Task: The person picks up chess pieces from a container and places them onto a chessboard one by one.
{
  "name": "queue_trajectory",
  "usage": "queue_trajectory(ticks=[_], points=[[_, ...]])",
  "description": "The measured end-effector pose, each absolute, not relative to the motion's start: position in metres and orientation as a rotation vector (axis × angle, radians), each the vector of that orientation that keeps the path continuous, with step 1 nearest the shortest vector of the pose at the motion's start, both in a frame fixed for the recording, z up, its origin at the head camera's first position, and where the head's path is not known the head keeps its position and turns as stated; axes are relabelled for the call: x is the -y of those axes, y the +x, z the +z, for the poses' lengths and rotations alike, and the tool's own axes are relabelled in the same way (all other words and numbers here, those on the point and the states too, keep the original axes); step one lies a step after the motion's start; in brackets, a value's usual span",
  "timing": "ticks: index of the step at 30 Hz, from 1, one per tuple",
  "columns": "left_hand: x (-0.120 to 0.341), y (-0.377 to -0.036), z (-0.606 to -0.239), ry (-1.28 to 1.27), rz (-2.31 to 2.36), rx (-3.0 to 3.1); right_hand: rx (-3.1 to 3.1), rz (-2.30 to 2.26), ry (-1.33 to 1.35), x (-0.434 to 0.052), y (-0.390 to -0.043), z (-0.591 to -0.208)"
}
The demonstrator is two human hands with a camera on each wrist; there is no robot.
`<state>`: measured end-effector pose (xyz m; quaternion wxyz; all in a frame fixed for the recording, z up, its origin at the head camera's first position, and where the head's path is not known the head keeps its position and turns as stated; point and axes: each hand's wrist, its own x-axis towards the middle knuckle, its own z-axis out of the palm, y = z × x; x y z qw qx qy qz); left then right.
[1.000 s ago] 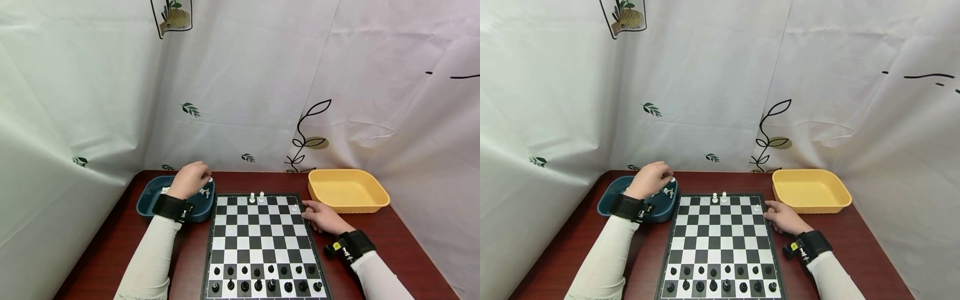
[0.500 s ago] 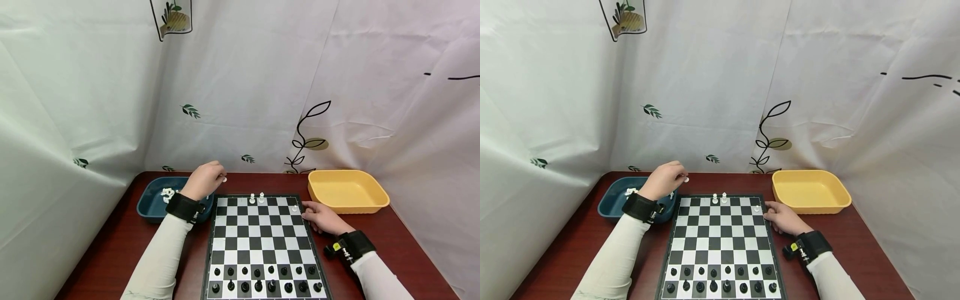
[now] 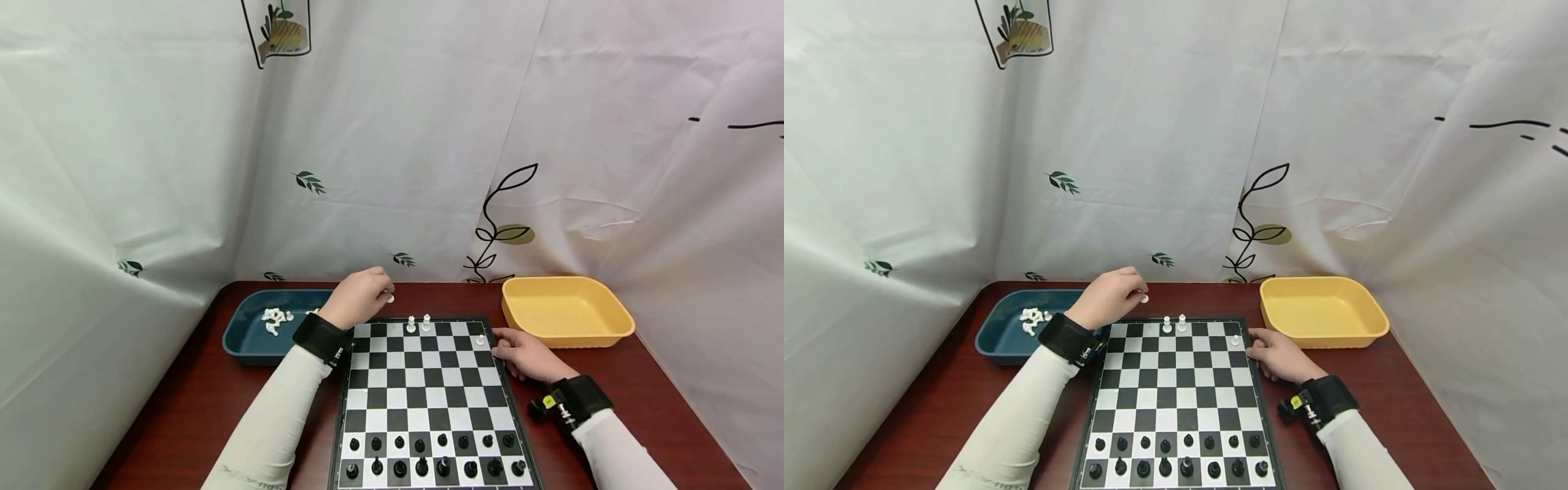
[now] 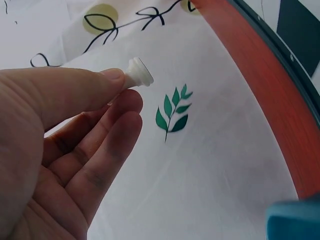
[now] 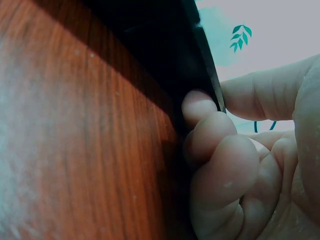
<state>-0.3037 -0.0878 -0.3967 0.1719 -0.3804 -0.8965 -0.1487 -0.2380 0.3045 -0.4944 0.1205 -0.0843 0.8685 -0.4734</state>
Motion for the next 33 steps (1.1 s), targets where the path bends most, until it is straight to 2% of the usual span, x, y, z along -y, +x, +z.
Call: queue_trajectory(ticks=[33], points=[[0.012, -0.297, -0.398, -1.311, -0.391, 2.534, -2.533, -1.395, -0.249, -0.305, -0.239, -0.496]])
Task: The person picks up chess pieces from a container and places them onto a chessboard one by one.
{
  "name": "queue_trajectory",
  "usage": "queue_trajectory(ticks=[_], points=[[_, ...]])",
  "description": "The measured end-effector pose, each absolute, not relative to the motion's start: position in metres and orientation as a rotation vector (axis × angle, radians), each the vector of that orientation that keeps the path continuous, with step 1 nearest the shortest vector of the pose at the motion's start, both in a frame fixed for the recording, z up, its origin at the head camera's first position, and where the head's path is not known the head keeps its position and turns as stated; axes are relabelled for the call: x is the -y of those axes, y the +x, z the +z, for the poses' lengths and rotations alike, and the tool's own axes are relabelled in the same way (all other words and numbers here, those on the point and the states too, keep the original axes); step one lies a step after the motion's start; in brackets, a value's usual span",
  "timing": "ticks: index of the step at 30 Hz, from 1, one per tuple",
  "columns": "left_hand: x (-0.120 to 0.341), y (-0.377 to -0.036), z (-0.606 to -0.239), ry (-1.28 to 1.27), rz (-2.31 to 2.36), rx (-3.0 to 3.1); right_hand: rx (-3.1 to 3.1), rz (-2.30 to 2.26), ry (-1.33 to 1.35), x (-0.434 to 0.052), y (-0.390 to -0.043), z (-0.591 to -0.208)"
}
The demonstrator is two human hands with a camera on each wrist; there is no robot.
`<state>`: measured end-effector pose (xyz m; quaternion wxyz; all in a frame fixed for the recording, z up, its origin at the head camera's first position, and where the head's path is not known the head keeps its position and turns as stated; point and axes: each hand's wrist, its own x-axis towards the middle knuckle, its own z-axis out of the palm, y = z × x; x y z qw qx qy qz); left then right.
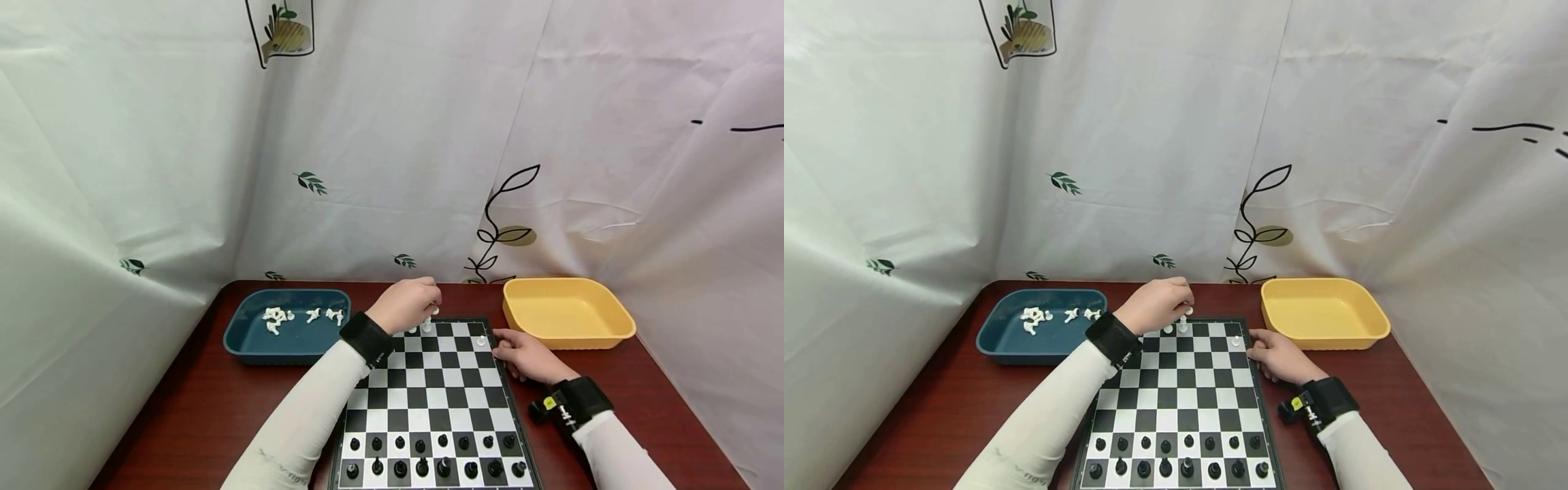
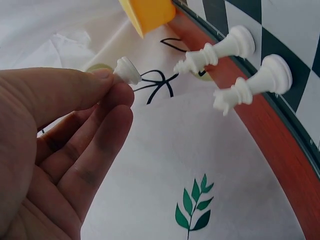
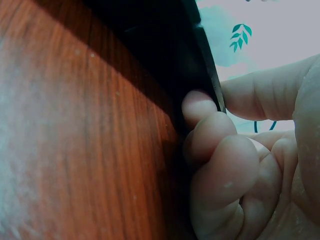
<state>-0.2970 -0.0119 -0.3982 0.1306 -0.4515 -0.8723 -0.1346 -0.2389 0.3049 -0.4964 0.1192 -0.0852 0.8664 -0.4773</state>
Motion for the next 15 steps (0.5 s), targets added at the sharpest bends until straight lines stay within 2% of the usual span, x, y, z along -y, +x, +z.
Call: queue_trajectory(ticks=[15], points=[[-0.016, -0.295, -0.409, -1.400, -0.297, 2.510, -2.536, -1.389, -0.241, -0.306, -0.240, -0.496]])
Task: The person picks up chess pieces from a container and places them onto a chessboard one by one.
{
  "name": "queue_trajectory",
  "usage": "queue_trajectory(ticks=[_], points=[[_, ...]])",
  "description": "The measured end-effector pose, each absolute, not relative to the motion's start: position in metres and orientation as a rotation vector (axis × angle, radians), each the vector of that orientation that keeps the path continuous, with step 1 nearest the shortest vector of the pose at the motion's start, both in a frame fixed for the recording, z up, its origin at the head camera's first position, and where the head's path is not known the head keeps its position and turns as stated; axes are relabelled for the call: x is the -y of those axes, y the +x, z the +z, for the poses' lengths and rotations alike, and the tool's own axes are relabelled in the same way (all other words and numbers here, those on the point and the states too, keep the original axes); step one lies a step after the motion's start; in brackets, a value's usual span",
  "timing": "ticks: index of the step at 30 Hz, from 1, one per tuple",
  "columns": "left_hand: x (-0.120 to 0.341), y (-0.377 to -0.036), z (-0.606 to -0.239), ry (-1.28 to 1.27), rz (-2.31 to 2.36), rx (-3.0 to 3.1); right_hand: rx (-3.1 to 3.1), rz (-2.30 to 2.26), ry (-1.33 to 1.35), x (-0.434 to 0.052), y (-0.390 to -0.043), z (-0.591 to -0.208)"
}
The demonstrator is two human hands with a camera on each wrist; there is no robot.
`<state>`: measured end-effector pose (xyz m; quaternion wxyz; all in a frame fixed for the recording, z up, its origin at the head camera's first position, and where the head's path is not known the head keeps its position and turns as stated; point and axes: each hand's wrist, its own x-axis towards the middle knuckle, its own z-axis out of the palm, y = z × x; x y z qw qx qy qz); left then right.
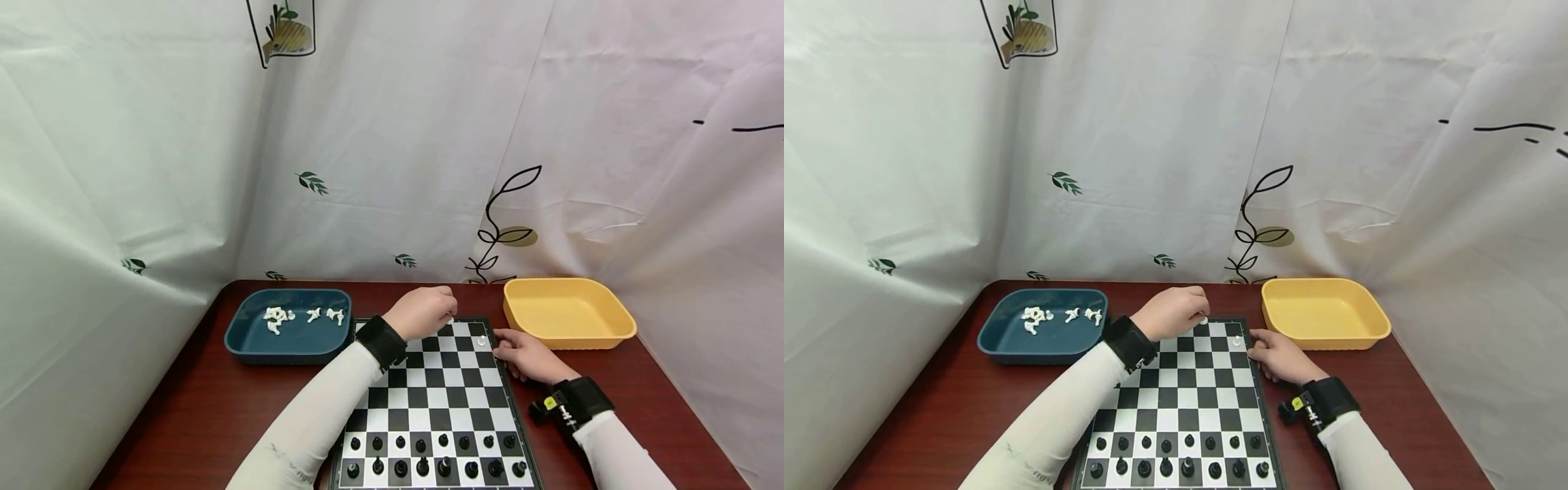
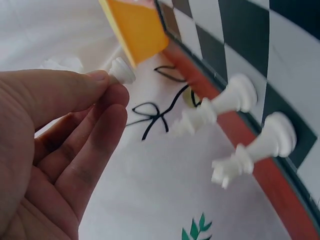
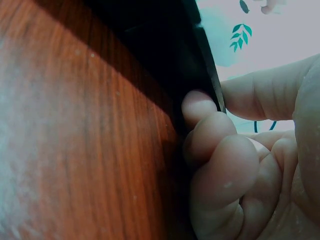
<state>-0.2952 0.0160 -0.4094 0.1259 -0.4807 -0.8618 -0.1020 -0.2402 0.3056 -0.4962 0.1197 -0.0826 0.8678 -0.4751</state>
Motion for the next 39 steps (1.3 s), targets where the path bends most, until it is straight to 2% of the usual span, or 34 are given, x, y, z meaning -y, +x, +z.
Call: queue_trajectory(ticks=[17, 39], points=[[-0.048, -0.302, -0.428, -1.484, -0.181, 2.553, -2.534, -1.400, -0.251, -0.304, -0.238, -0.496], [-0.078, -0.312, -0.442, -1.467, -0.075, 2.611, -2.551, -1.359, -0.258, -0.308, -0.243, -0.498]])
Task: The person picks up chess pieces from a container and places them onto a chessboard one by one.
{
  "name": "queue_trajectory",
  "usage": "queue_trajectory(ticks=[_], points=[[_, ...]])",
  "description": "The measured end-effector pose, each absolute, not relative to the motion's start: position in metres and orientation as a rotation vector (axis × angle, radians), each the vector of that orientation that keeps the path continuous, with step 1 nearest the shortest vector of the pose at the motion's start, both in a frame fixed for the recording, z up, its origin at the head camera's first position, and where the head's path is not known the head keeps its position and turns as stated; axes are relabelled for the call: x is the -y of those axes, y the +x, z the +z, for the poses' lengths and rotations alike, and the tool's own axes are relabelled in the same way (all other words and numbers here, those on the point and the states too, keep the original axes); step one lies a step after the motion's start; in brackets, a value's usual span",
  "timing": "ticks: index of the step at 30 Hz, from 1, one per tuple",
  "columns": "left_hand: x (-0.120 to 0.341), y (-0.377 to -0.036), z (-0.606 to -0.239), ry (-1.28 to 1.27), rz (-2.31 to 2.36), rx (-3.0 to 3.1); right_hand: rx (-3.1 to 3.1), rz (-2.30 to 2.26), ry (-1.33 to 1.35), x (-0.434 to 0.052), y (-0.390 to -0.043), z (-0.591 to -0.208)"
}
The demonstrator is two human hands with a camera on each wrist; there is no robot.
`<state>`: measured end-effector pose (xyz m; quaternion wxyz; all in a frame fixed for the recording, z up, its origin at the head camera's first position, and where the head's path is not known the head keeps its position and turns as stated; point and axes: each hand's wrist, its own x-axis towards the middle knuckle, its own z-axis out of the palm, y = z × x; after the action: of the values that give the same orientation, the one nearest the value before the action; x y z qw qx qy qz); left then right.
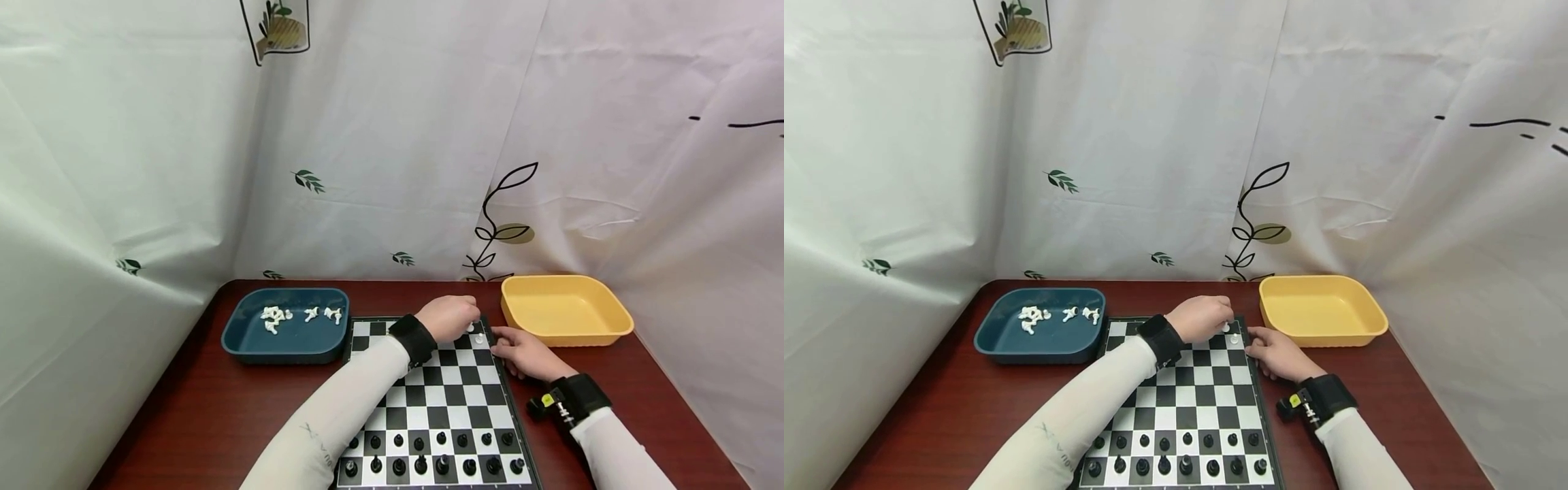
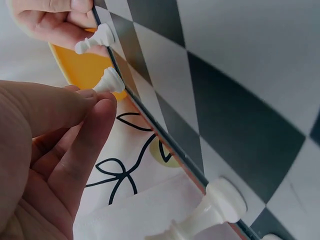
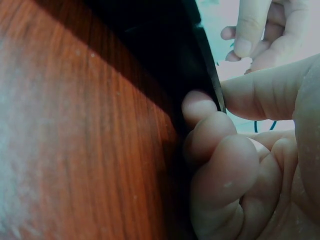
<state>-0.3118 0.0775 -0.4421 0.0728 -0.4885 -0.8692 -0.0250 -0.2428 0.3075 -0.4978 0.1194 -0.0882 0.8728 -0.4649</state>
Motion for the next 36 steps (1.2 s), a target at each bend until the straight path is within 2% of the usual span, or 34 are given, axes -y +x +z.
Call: queue_trajectory(ticks=[36], points=[[-0.091, -0.316, -0.447, -1.402, -0.115, 2.633, -2.545, -1.357, -0.258, -0.306, -0.242, -0.496]])
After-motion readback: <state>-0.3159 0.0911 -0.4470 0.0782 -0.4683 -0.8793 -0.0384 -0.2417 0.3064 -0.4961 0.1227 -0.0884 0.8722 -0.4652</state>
